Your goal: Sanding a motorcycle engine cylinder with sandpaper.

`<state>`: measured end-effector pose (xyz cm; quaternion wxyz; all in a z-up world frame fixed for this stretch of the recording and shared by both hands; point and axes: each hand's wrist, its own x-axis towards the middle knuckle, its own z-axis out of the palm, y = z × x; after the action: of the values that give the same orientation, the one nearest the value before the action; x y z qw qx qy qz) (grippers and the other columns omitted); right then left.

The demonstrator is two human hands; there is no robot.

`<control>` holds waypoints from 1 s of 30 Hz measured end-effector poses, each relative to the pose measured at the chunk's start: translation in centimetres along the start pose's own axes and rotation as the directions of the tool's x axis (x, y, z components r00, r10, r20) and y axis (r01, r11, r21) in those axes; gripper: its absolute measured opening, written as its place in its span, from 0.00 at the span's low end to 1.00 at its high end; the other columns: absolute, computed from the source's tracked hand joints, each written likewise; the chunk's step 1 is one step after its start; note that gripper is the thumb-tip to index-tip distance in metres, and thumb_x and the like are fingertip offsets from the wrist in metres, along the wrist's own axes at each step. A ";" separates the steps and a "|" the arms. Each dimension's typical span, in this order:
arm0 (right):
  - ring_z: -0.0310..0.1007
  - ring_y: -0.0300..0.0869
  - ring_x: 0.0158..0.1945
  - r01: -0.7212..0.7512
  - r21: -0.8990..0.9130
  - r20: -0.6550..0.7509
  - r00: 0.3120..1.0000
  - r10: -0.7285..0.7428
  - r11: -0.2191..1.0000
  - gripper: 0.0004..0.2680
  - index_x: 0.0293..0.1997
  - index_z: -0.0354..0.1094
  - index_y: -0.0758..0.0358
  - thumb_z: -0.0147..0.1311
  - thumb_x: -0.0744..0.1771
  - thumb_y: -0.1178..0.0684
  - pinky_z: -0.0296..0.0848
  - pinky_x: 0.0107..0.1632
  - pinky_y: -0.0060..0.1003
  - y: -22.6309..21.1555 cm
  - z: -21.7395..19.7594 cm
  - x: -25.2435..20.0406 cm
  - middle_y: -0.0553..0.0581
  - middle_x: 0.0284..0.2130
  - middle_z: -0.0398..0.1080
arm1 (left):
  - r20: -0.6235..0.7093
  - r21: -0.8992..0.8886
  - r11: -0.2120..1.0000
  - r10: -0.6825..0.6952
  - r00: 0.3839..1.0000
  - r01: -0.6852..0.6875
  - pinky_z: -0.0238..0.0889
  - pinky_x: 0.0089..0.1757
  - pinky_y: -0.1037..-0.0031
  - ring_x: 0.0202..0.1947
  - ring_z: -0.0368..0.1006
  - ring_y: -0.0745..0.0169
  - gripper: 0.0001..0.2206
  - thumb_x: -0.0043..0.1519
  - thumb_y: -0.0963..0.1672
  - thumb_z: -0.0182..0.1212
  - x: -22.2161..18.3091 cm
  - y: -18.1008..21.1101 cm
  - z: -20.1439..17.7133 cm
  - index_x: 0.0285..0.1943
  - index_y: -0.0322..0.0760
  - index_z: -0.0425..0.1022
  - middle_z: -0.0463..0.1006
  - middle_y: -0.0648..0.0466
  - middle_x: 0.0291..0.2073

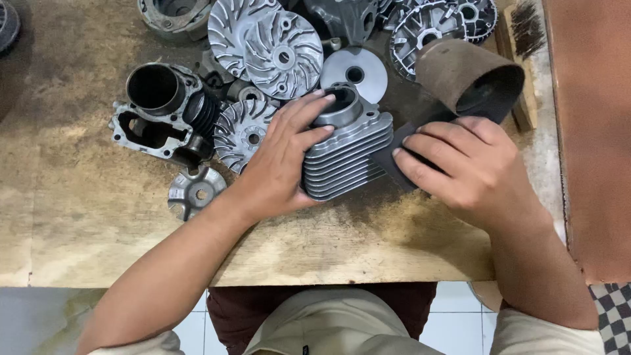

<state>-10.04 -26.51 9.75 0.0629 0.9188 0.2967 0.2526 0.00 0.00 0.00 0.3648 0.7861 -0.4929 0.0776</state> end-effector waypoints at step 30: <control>0.77 0.39 0.45 0.201 0.068 0.017 0.979 -0.203 0.977 0.08 0.48 0.75 0.52 0.59 0.66 0.54 0.72 0.49 0.36 -2.8 0.5 0.2 0.48 0.43 0.78 | 0.007 0.064 0.996 0.057 0.998 -0.058 0.45 0.74 0.40 0.78 0.51 0.42 0.46 0.44 0.47 0.86 0.2 1.4 0.6 0.69 0.44 0.57 0.53 0.45 0.76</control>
<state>-11.10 -24.15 8.67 0.0613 0.8885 0.3959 0.2238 -1.22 -0.89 0.35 0.3358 0.7830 -0.5135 0.1018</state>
